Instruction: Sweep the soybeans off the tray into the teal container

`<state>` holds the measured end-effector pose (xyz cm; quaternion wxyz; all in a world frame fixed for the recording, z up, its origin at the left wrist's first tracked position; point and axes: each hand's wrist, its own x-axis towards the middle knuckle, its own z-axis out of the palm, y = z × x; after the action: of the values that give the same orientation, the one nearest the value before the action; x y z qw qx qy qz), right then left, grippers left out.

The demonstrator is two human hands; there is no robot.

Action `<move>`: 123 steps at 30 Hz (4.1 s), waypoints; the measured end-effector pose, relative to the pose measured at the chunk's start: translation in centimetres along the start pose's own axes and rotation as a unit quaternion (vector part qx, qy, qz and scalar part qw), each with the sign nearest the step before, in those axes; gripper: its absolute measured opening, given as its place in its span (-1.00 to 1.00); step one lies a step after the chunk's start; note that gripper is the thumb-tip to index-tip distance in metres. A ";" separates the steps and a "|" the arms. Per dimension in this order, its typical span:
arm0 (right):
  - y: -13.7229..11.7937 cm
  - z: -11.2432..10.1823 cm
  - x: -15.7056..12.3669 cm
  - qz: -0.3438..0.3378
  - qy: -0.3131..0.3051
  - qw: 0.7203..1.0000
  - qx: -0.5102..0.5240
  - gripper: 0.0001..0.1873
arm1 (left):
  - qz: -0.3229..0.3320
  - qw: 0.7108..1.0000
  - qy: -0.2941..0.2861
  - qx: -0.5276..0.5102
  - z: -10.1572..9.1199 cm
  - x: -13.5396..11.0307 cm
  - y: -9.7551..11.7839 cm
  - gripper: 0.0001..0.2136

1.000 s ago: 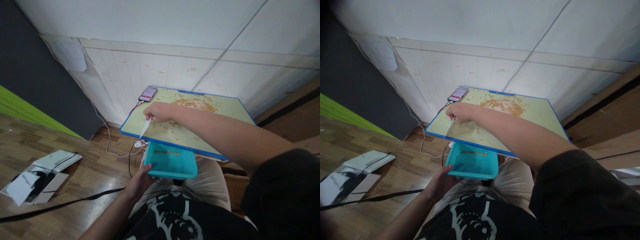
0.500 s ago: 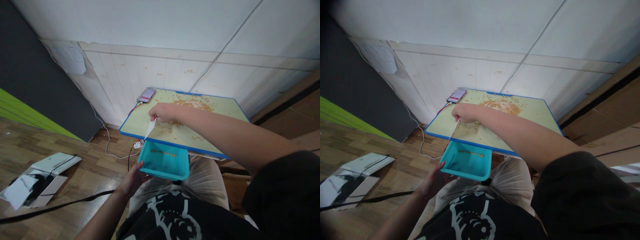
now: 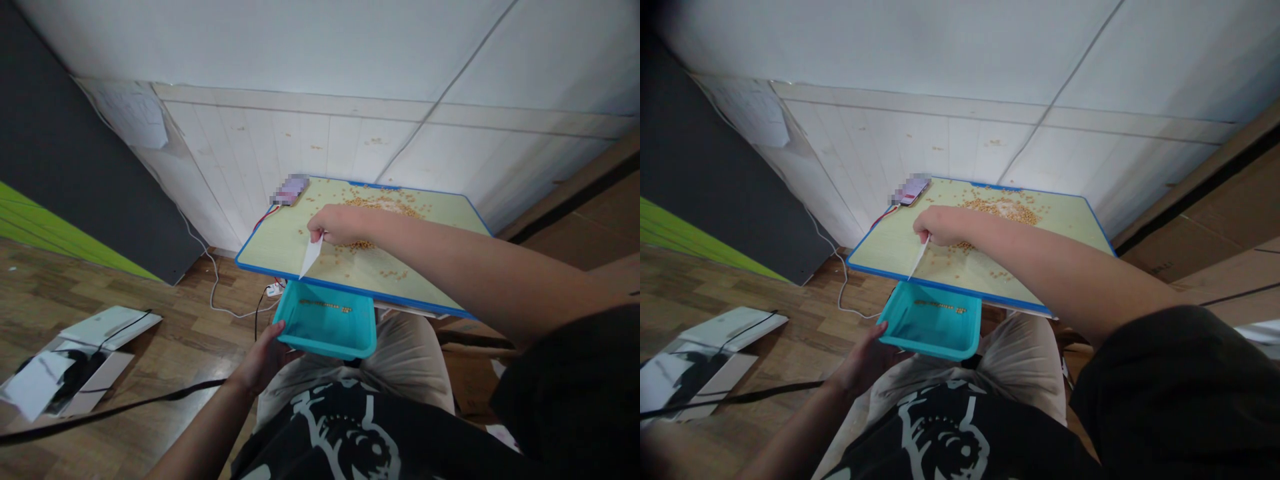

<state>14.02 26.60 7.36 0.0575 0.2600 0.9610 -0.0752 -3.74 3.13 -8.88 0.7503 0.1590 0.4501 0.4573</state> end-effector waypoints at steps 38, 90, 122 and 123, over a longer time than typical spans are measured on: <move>1.5 0.4 -4.8 0.026 0.001 1.000 -0.005 -0.62 | -0.034 0.999 -0.003 0.015 2.5 0.1 -0.1 -0.45; 1.0 0.9 -8.2 0.124 0.105 0.985 -0.064 -0.73 | -0.050 0.998 -0.041 0.001 5.4 0.9 -0.8 -0.24; -0.3 0.8 -9.6 0.125 0.097 0.987 -0.040 -0.71 | -0.029 0.999 0.010 0.007 3.5 0.3 -0.1 -0.32; -0.4 0.8 -9.6 0.125 0.097 0.987 -0.039 -0.72 | -0.024 1.000 0.013 0.009 3.2 0.3 0.0 -0.34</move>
<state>22.13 21.41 8.09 -0.0167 0.3813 0.9243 -0.0039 -1.05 3.91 -7.28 0.7537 0.1492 0.4678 0.4368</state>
